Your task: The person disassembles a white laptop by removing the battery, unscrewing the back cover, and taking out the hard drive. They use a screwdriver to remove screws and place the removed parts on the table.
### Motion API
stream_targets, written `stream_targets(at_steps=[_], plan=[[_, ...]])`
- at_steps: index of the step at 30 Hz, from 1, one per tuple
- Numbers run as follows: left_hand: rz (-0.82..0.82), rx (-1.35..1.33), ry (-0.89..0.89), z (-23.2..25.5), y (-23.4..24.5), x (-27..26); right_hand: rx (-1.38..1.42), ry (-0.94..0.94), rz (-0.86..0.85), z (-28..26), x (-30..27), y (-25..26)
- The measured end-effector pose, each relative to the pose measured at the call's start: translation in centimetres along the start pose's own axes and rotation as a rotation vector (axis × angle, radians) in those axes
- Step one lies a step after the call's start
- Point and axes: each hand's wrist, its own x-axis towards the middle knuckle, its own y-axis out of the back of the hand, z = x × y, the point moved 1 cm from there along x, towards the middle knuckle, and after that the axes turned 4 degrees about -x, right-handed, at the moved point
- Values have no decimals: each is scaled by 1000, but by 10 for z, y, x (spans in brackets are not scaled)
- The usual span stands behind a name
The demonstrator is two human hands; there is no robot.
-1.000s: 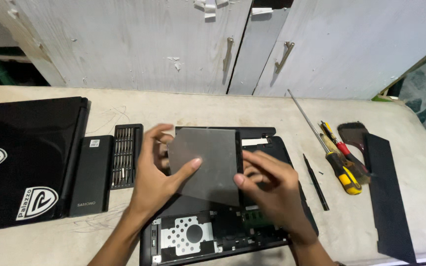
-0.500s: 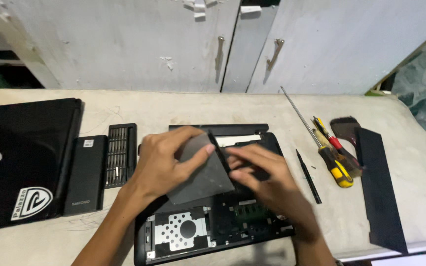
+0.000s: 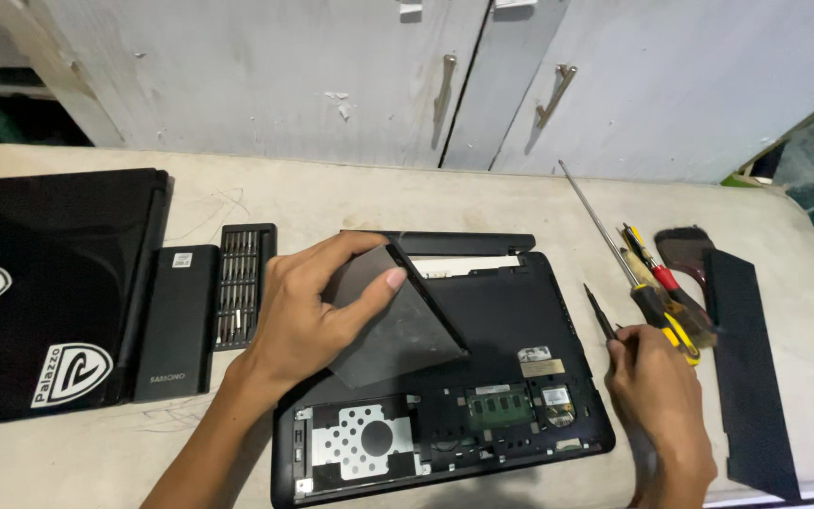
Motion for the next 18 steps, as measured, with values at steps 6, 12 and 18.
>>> stream_targets(at_steps=[6, 12, 18], plan=[[4, -6, 18, 2, 6, -1, 35, 109, 13, 28, 30, -28], [7, 34, 78, 0, 9, -1, 5, 124, -45, -8, 8, 6], [-17, 36, 236, -13, 12, 1, 449, 185, 128, -15, -7, 45]])
